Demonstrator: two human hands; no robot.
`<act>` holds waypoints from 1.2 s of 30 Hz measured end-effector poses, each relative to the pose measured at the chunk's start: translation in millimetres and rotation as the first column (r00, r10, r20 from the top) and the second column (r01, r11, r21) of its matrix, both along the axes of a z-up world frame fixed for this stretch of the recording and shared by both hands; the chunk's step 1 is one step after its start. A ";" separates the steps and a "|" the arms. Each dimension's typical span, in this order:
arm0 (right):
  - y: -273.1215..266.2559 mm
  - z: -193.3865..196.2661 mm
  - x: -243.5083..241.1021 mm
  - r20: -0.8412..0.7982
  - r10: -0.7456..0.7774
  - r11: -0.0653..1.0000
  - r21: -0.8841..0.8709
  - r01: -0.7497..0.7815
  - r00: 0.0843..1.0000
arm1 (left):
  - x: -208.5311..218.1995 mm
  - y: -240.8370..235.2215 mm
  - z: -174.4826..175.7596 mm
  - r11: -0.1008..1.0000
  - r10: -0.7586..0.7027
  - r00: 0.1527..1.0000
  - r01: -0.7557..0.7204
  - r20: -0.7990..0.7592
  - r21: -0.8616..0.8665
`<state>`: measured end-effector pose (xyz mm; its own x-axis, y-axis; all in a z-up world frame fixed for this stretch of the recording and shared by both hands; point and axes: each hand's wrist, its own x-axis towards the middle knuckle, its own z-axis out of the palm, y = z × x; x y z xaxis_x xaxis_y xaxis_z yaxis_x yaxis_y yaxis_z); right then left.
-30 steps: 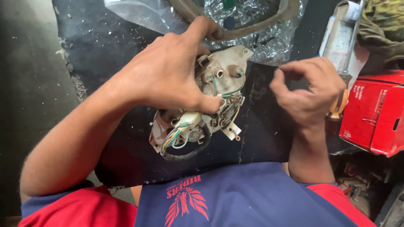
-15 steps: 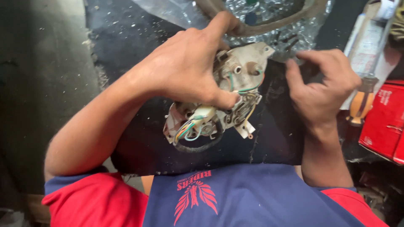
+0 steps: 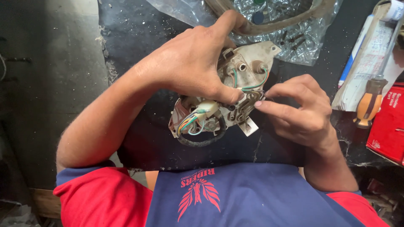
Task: The person disassembles a motorcycle headlight and turn-signal housing on a workbench. They pull a bulb and its wiring harness out of the housing, separate the wiring from the plastic shell, and use a long screwdriver to unscrew a fastener from the back of the housing.
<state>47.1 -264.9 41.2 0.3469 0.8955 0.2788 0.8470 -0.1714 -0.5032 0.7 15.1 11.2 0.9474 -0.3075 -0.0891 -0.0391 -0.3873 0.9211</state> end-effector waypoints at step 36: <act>-3.9 -16.9 -5.1 -0.530 -0.201 0.935 0.148 0.323 0.824 | -1.2 2.1 -7.1 1.000 -0.007 0.998 0.007 0.055 0.003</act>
